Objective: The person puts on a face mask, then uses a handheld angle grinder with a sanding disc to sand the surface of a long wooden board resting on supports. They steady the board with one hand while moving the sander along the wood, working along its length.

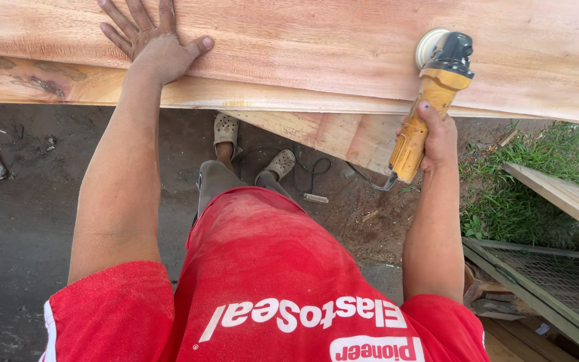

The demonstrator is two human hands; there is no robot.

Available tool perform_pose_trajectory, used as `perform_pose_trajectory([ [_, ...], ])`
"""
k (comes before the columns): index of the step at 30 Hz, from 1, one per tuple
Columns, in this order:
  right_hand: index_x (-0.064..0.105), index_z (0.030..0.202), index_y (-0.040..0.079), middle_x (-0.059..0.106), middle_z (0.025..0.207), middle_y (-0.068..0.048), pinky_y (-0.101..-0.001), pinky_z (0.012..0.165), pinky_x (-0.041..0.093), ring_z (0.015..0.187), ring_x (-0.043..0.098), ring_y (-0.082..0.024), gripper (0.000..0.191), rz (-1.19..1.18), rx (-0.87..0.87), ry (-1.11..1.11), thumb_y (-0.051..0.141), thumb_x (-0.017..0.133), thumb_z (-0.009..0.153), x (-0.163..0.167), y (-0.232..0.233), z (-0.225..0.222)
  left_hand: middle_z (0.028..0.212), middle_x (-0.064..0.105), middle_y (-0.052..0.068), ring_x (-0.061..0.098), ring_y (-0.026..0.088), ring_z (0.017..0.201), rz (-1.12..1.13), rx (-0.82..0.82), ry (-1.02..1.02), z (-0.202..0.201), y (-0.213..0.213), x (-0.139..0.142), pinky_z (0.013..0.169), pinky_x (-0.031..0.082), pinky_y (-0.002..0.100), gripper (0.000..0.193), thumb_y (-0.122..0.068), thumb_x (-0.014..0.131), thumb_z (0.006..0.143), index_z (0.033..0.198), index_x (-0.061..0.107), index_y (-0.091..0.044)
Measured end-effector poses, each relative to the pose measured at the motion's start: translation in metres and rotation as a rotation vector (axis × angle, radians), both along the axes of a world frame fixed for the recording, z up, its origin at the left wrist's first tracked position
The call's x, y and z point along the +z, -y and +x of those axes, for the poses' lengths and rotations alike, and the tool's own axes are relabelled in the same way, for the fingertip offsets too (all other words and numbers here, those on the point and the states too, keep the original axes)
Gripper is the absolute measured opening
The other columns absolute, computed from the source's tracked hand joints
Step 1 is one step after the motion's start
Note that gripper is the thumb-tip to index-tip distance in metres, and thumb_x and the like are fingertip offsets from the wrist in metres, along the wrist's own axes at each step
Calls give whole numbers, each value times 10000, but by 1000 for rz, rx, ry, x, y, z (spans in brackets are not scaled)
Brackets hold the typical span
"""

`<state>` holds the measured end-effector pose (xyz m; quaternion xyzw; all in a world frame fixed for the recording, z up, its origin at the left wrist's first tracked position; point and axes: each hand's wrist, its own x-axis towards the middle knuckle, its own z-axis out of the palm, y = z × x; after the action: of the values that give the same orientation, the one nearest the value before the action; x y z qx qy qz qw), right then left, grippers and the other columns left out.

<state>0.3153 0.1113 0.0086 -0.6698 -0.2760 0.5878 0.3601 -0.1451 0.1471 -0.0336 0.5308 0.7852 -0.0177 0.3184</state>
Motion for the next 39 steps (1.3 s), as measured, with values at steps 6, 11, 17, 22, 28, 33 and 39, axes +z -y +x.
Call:
perform_pose_trajectory([
  [6, 564, 1159, -2, 672, 866, -131, -378, 609, 630, 688, 702, -244, 447, 8, -188, -75, 323, 748, 913, 6, 0, -6, 1691, -229, 283, -344, 541, 1444, -26, 5, -26, 2, 0, 4, 1210, -195, 733, 1090, -779, 558, 890, 1726, 46, -303],
  [11, 571, 1115, 7, 651, 845, -94, -355, 605, 642, 657, 673, -197, 398, -10, 160, -100, 254, 756, 865, 5, -8, -88, 1672, -312, 249, -349, 556, 1460, -40, -10, -40, 4, -2, 10, 1238, -157, 729, 1118, -809, 551, 880, 1734, -27, -376],
  [17, 618, 1089, 23, 671, 855, -70, -356, 617, 606, 682, 670, -171, 376, 26, 290, -72, 282, 776, 866, 8, -15, -129, 1679, -332, 213, -356, 551, 1467, -71, -23, -64, 6, -7, 13, 1240, -176, 731, 1146, -847, 548, 871, 1728, -51, -377],
  [22, 593, 1107, 39, 670, 838, -72, -335, 653, 643, 694, 686, -172, 368, -32, 213, 48, 311, 734, 903, 16, -22, -81, 1684, -321, 229, -352, 541, 1473, -49, -7, -50, 4, -3, 7, 1245, -175, 733, 1131, -834, 541, 893, 1742, -49, -377],
  [28, 580, 1146, 30, 675, 856, -100, -345, 650, 614, 702, 687, -198, 354, 26, 83, -8, 269, 734, 936, 15, -25, -24, 1683, -322, 234, -362, 546, 1454, -28, -30, -53, 6, -4, 9, 1230, -176, 755, 1121, -829, 538, 910, 1748, -40, -359],
  [33, 584, 1158, 11, 672, 852, -112, -369, 612, 616, 690, 706, -223, 389, 17, -22, -5, 312, 722, 955, 15, -26, 21, 1678, -325, 233, -363, 549, 1454, -30, -18, -41, 8, -3, 11, 1216, -184, 763, 1134, -832, 540, 890, 1750, -26, -355],
  [39, 574, 1160, -21, 681, 849, -150, -400, 599, 633, 681, 721, -252, 428, 44, -190, -54, 325, 729, 963, 22, -33, 56, 1676, -332, 226, -357, 554, 1461, -54, -13, -53, 10, -7, 15, 1223, -183, 758, 1151, -850, 531, 869, 1743, -38, -362],
])
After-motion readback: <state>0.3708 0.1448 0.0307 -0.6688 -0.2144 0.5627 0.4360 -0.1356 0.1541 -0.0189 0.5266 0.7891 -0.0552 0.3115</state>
